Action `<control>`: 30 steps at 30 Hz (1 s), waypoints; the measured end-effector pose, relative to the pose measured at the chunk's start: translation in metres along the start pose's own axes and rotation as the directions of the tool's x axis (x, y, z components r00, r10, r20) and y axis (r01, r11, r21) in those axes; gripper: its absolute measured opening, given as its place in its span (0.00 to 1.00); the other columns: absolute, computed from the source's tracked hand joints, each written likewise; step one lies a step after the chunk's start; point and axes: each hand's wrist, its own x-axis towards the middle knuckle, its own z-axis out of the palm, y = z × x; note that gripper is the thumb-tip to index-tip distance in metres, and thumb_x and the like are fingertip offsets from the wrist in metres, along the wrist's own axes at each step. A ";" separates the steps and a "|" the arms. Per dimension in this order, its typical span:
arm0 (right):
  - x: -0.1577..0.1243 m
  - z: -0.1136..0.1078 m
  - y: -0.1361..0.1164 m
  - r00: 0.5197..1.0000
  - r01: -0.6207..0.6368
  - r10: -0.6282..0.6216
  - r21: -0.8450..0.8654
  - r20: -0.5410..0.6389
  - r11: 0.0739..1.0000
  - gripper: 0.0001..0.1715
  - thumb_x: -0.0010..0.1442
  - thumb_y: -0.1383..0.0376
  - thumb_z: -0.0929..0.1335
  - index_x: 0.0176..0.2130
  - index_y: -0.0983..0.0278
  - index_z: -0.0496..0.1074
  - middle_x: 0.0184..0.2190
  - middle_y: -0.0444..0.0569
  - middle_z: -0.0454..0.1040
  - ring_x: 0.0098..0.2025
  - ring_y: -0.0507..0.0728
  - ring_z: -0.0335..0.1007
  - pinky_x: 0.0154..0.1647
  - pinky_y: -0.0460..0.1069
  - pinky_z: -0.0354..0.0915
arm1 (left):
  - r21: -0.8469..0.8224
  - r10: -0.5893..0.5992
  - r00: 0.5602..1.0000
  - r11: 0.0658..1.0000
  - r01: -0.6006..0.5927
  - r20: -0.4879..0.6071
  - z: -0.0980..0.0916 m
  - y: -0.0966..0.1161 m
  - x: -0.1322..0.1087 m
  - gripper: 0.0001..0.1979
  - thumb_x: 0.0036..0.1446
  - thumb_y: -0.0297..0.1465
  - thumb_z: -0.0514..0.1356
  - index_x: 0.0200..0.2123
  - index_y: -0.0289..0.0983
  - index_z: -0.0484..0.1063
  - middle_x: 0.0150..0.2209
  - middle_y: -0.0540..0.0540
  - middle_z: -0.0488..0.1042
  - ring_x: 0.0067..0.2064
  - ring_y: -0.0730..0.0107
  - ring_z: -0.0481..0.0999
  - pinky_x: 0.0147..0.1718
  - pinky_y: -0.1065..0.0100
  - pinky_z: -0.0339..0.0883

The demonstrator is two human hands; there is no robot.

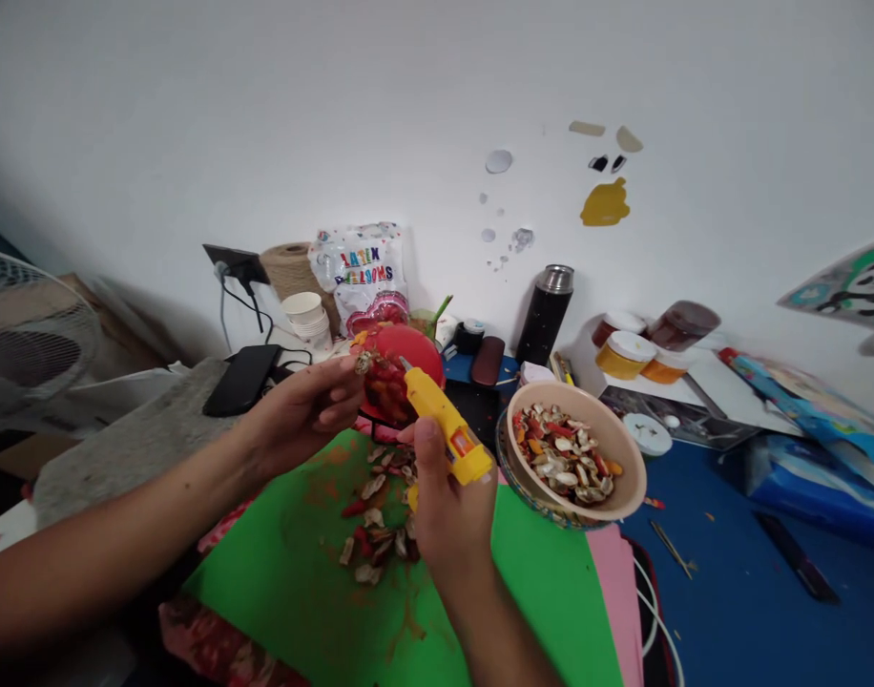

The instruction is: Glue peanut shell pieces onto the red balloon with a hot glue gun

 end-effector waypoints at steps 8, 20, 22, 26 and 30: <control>-0.003 0.000 0.004 0.997 0.060 -0.058 -0.044 0.049 0.997 0.35 0.71 0.35 0.74 0.33 0.62 0.87 0.20 0.41 0.65 0.21 0.52 0.52 0.22 0.49 0.60 | -0.029 0.000 0.999 1.000 -0.001 -0.047 0.001 -0.003 0.000 0.29 0.55 0.45 0.83 0.26 0.37 0.67 0.23 0.57 0.62 0.21 0.83 0.58 0.20 0.79 0.57; -0.007 0.002 -0.016 0.995 0.027 -0.019 -0.079 0.093 0.997 0.41 0.70 0.32 0.72 0.25 0.61 0.76 0.22 0.42 0.68 0.25 0.53 0.61 0.27 0.49 0.63 | 0.091 0.056 0.994 0.995 -0.047 -0.091 0.001 -0.006 -0.002 0.30 0.52 0.50 0.84 0.28 0.37 0.71 0.23 0.56 0.66 0.21 0.81 0.63 0.22 0.77 0.57; -0.008 0.003 -0.015 0.996 -0.002 0.008 -0.071 0.091 0.997 0.41 0.70 0.31 0.72 0.25 0.61 0.76 0.22 0.42 0.68 0.25 0.53 0.61 0.29 0.50 0.65 | 0.103 0.067 0.993 0.993 -0.057 -0.100 0.002 -0.006 -0.002 0.30 0.51 0.50 0.84 0.29 0.37 0.72 0.22 0.56 0.66 0.21 0.81 0.63 0.22 0.77 0.58; -0.006 0.001 -0.003 0.995 0.025 -0.019 -0.063 0.100 0.998 0.38 0.71 0.34 0.73 0.27 0.61 0.81 0.21 0.43 0.68 0.25 0.54 0.62 0.28 0.50 0.66 | 0.099 0.091 0.990 0.992 -0.080 -0.107 0.003 -0.005 -0.001 0.29 0.51 0.50 0.84 0.30 0.36 0.75 0.22 0.56 0.66 0.21 0.81 0.63 0.21 0.77 0.56; -0.002 -0.003 0.007 0.996 -0.025 0.024 0.014 0.088 1.000 0.37 0.69 0.32 0.74 0.36 0.62 0.88 0.22 0.43 0.70 0.26 0.56 0.68 0.26 0.49 0.66 | 0.105 0.103 0.991 0.990 -0.094 -0.083 0.001 -0.004 -0.003 0.29 0.51 0.50 0.84 0.29 0.36 0.74 0.23 0.56 0.67 0.21 0.81 0.64 0.21 0.77 0.56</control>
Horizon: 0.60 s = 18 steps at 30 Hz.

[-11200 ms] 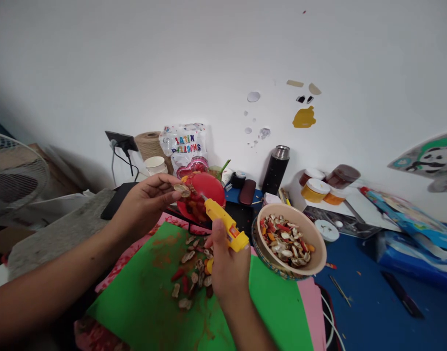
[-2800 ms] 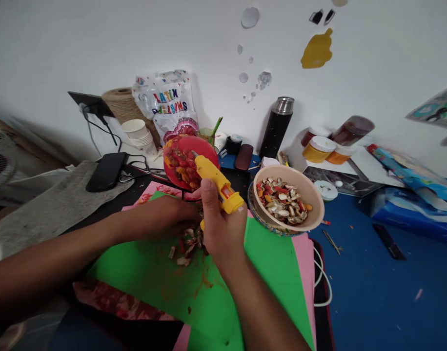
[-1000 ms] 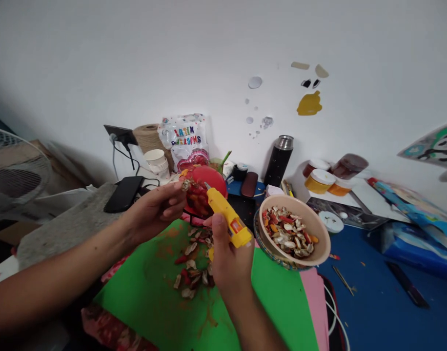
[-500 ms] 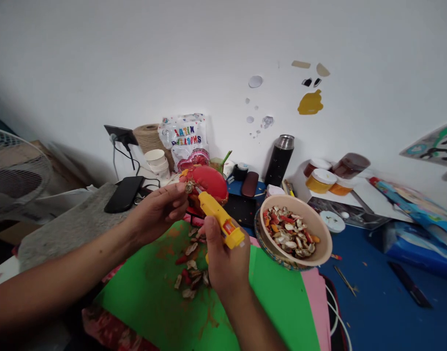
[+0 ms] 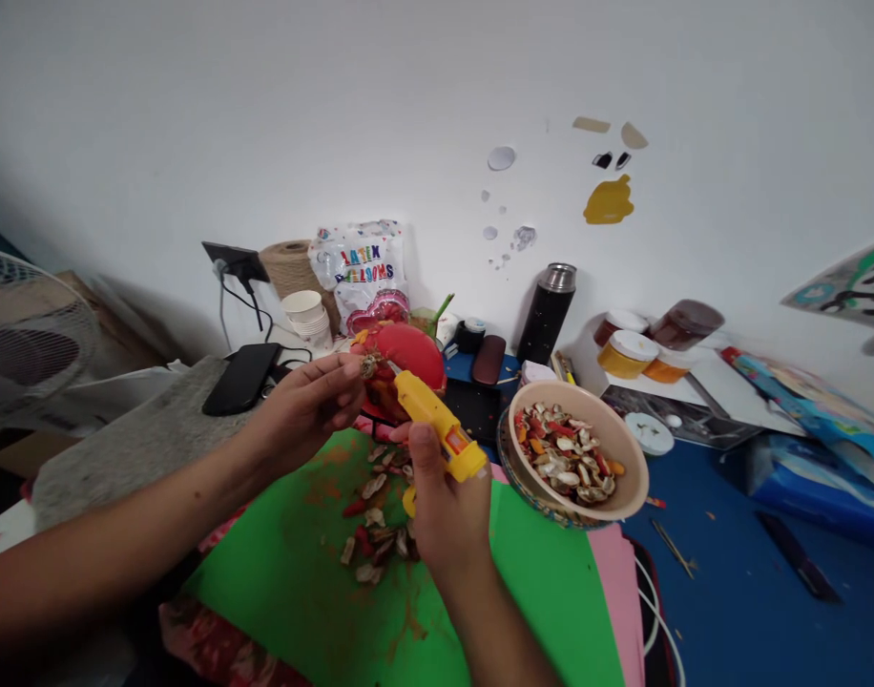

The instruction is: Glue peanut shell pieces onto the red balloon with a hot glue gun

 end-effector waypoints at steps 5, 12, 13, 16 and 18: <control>0.003 -0.001 -0.012 0.993 -0.111 0.112 0.040 -0.027 0.993 0.43 0.66 0.27 0.73 0.41 0.62 0.89 0.25 0.46 0.77 0.26 0.55 0.73 0.25 0.47 0.69 | 0.089 0.023 0.992 0.995 -0.034 0.125 -0.002 0.003 -0.011 0.22 0.56 0.47 0.83 0.39 0.36 0.85 0.29 0.51 0.78 0.26 0.76 0.73 0.24 0.76 0.65; 0.010 0.003 -0.028 0.994 -0.095 0.100 0.141 -0.030 0.985 0.40 0.61 0.27 0.75 0.40 0.60 0.89 0.45 0.58 0.90 0.50 0.68 0.88 0.58 0.63 0.82 | 0.199 -0.051 0.908 0.979 -0.036 0.415 0.007 0.011 -0.032 0.08 0.68 0.36 0.76 0.42 0.37 0.87 0.56 0.36 0.88 0.42 0.65 0.87 0.37 0.70 0.81; 0.010 0.003 -0.028 0.994 -0.103 0.108 0.149 -0.023 0.983 0.40 0.61 0.28 0.76 0.41 0.60 0.89 0.46 0.58 0.90 0.52 0.69 0.88 0.59 0.64 0.82 | 0.208 -0.071 0.902 0.978 -0.021 0.425 0.008 0.011 -0.034 0.08 0.68 0.35 0.76 0.42 0.37 0.87 0.56 0.36 0.88 0.39 0.68 0.87 0.35 0.71 0.80; 0.011 0.002 -0.026 0.993 -0.100 0.107 0.157 -0.039 0.983 0.40 0.62 0.29 0.75 0.42 0.61 0.90 0.48 0.60 0.91 0.54 0.71 0.88 0.58 0.65 0.82 | 0.201 -0.128 0.879 0.979 0.038 0.459 0.010 0.006 -0.038 0.06 0.69 0.33 0.75 0.43 0.37 0.86 0.60 0.36 0.87 0.35 0.71 0.87 0.34 0.72 0.81; 0.012 0.001 -0.025 0.993 -0.080 0.091 0.140 -0.072 0.987 0.41 0.62 0.29 0.75 0.42 0.62 0.90 0.49 0.60 0.91 0.56 0.71 0.87 0.60 0.65 0.81 | 0.184 -0.196 0.848 0.976 0.119 0.492 0.011 0.003 -0.041 0.06 0.68 0.32 0.75 0.43 0.37 0.85 0.67 0.35 0.83 0.34 0.70 0.89 0.34 0.70 0.84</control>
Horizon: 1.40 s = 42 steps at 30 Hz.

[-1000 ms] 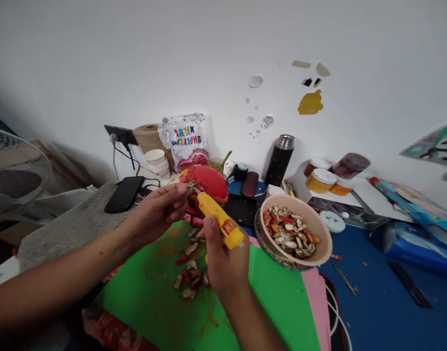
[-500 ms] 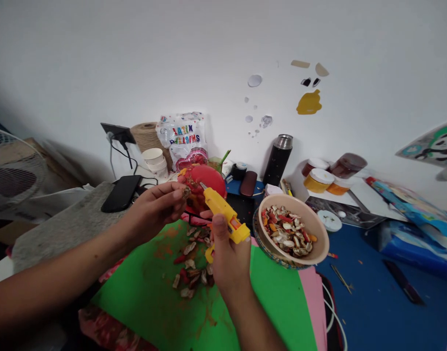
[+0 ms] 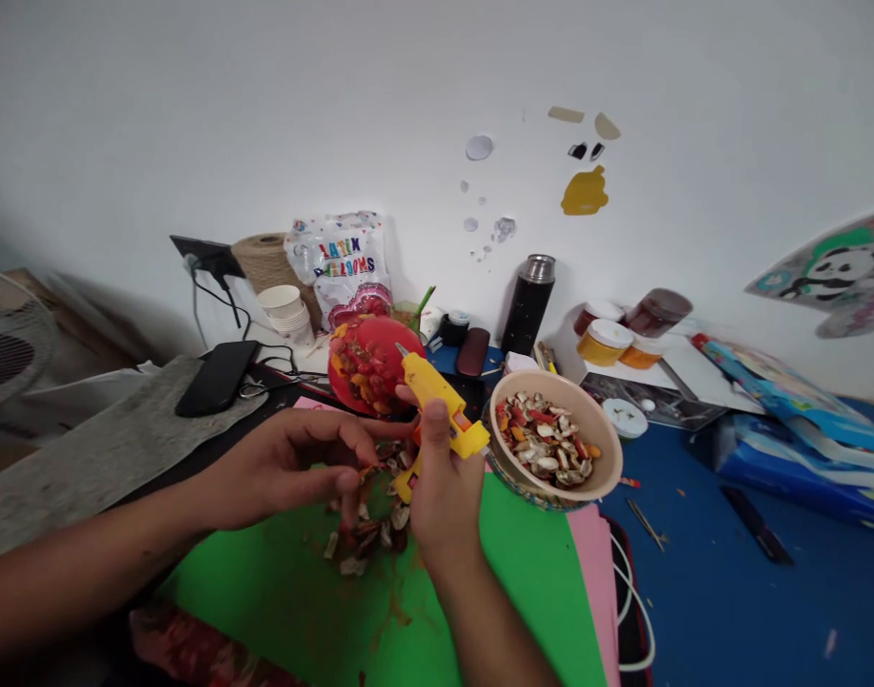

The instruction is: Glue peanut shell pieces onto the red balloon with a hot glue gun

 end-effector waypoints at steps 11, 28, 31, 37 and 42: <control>0.006 -0.008 0.000 0.998 -0.040 0.035 -0.102 -0.054 0.994 0.51 0.64 0.23 0.69 0.44 0.65 0.90 0.27 0.50 0.80 0.32 0.60 0.78 0.29 0.51 0.69 | -0.041 -0.106 0.986 0.993 0.113 0.131 -0.027 0.027 -0.005 0.08 0.66 0.36 0.79 0.42 0.39 0.90 0.61 0.33 0.87 0.32 0.65 0.90 0.30 0.70 0.82; -0.014 -0.005 0.007 0.996 -0.010 0.022 -0.131 0.090 0.991 0.41 0.66 0.30 0.74 0.30 0.63 0.84 0.22 0.42 0.66 0.24 0.51 0.59 0.23 0.46 0.57 | -0.032 0.152 0.861 0.981 -0.191 -0.486 -0.036 0.012 0.020 0.23 0.52 0.48 0.85 0.32 0.36 0.84 0.26 0.51 0.77 0.24 0.77 0.72 0.22 0.77 0.65; -0.013 -0.005 0.017 0.988 0.093 -0.073 -0.141 0.139 0.986 0.42 0.68 0.31 0.72 0.26 0.63 0.83 0.19 0.41 0.64 0.21 0.51 0.55 0.21 0.47 0.56 | -0.018 0.153 0.859 0.983 -0.185 -0.488 -0.035 0.011 0.020 0.24 0.53 0.49 0.84 0.31 0.37 0.83 0.26 0.51 0.77 0.25 0.77 0.71 0.23 0.76 0.65; -0.013 -0.005 0.022 0.977 0.117 -0.089 -0.134 0.195 0.984 0.40 0.68 0.31 0.74 0.28 0.62 0.83 0.20 0.41 0.65 0.20 0.51 0.55 0.22 0.47 0.59 | 0.021 0.164 0.857 0.984 -0.176 -0.488 -0.033 0.010 0.020 0.22 0.56 0.48 0.82 0.31 0.37 0.82 0.26 0.51 0.76 0.25 0.76 0.70 0.24 0.74 0.64; -0.016 -0.004 0.017 0.981 0.116 -0.095 -0.121 0.171 0.986 0.40 0.68 0.32 0.74 0.26 0.61 0.79 0.20 0.40 0.63 0.20 0.51 0.54 0.21 0.47 0.58 | 0.020 0.164 0.838 0.983 -0.181 -0.520 -0.035 0.009 0.021 0.23 0.54 0.49 0.82 0.33 0.37 0.83 0.28 0.50 0.77 0.26 0.75 0.71 0.23 0.74 0.64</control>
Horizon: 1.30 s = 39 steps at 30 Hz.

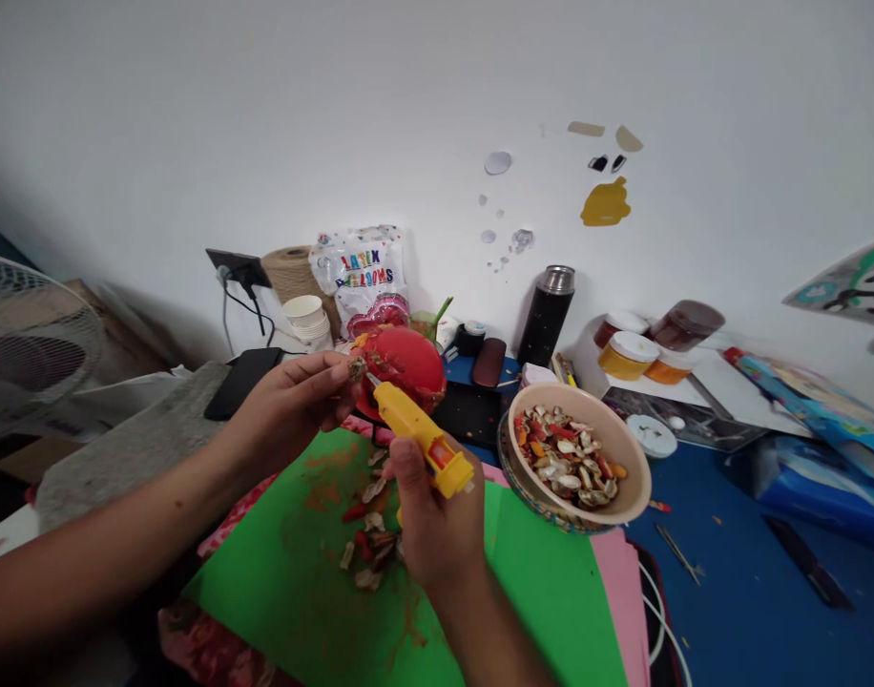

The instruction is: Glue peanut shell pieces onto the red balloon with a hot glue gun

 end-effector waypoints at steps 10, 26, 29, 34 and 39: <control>0.002 0.001 -0.005 1.000 0.018 -0.018 -0.038 -0.007 0.999 0.40 0.69 0.33 0.73 0.24 0.60 0.73 0.20 0.40 0.63 0.21 0.51 0.56 0.22 0.47 0.57 | 0.040 -0.012 1.000 0.999 0.012 0.010 0.004 -0.001 -0.002 0.26 0.52 0.52 0.83 0.30 0.36 0.82 0.26 0.50 0.78 0.23 0.78 0.71 0.23 0.75 0.61; 0.000 0.002 -0.007 1.000 0.009 -0.009 -0.065 -0.004 0.998 0.41 0.69 0.31 0.72 0.23 0.58 0.68 0.19 0.40 0.61 0.21 0.51 0.55 0.20 0.48 0.53 | 0.056 -0.013 1.000 0.998 0.013 0.005 0.004 0.000 -0.002 0.26 0.53 0.53 0.82 0.30 0.37 0.83 0.26 0.49 0.78 0.24 0.76 0.71 0.23 0.74 0.62; -0.001 0.002 -0.011 0.999 -0.043 0.041 -0.074 -0.023 0.996 0.42 0.68 0.30 0.71 0.24 0.58 0.68 0.20 0.39 0.60 0.21 0.51 0.53 0.19 0.48 0.52 | 0.051 -0.009 1.000 0.999 0.009 0.007 0.004 0.000 -0.002 0.26 0.52 0.53 0.83 0.30 0.37 0.84 0.26 0.49 0.79 0.24 0.77 0.71 0.22 0.74 0.62; -0.001 0.002 -0.013 1.000 -0.012 0.012 -0.066 -0.001 0.998 0.41 0.69 0.31 0.71 0.23 0.58 0.68 0.19 0.39 0.61 0.20 0.51 0.53 0.20 0.48 0.54 | 0.029 -0.006 1.000 1.000 0.006 -0.006 0.004 0.000 -0.002 0.26 0.50 0.52 0.84 0.30 0.36 0.84 0.26 0.49 0.79 0.24 0.76 0.71 0.23 0.74 0.65; -0.002 0.002 -0.013 0.999 -0.045 0.043 -0.104 -0.027 0.994 0.41 0.69 0.30 0.72 0.24 0.58 0.69 0.19 0.40 0.63 0.21 0.52 0.55 0.21 0.49 0.56 | 0.035 -0.003 1.000 0.999 0.003 -0.015 0.004 0.000 -0.002 0.26 0.51 0.51 0.84 0.30 0.36 0.83 0.26 0.49 0.79 0.24 0.76 0.71 0.23 0.74 0.64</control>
